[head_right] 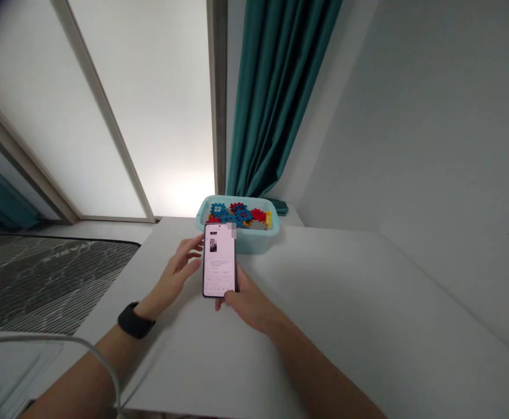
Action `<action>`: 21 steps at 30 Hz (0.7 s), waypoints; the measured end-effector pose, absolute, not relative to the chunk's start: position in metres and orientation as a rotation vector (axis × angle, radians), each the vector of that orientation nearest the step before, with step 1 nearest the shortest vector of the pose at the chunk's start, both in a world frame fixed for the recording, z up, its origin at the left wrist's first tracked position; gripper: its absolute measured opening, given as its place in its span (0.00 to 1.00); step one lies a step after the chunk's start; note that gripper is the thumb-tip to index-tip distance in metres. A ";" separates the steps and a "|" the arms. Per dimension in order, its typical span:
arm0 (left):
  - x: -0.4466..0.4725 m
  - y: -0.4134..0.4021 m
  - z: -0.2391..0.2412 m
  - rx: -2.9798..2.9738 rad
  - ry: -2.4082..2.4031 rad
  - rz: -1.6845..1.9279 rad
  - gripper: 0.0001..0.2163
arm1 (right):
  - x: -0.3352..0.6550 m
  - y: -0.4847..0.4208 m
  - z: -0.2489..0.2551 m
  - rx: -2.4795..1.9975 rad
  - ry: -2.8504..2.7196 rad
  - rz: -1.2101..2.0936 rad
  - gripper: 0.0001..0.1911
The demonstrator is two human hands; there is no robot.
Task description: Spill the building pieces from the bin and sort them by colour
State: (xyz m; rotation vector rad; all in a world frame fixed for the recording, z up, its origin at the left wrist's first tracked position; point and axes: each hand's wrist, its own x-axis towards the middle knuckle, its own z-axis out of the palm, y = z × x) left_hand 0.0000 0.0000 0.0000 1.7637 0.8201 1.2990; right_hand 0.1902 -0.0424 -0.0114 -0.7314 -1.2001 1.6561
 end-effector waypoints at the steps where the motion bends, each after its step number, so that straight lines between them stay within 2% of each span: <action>1: 0.000 -0.001 -0.001 1.797 0.823 1.285 0.26 | 0.190 -0.042 -0.011 -0.738 -1.205 1.649 0.41; 5: 0.002 -0.002 -0.003 1.917 0.860 1.221 0.32 | 0.189 -0.042 -0.011 -0.737 -1.207 1.643 0.43; 12: 0.008 -0.004 -0.005 2.011 0.928 1.249 0.37 | 0.190 -0.043 -0.010 -0.718 -1.195 1.654 0.46; 21: 0.005 -0.005 -0.004 1.979 0.852 1.242 0.31 | 0.191 -0.042 -0.012 -0.717 -1.212 1.645 0.45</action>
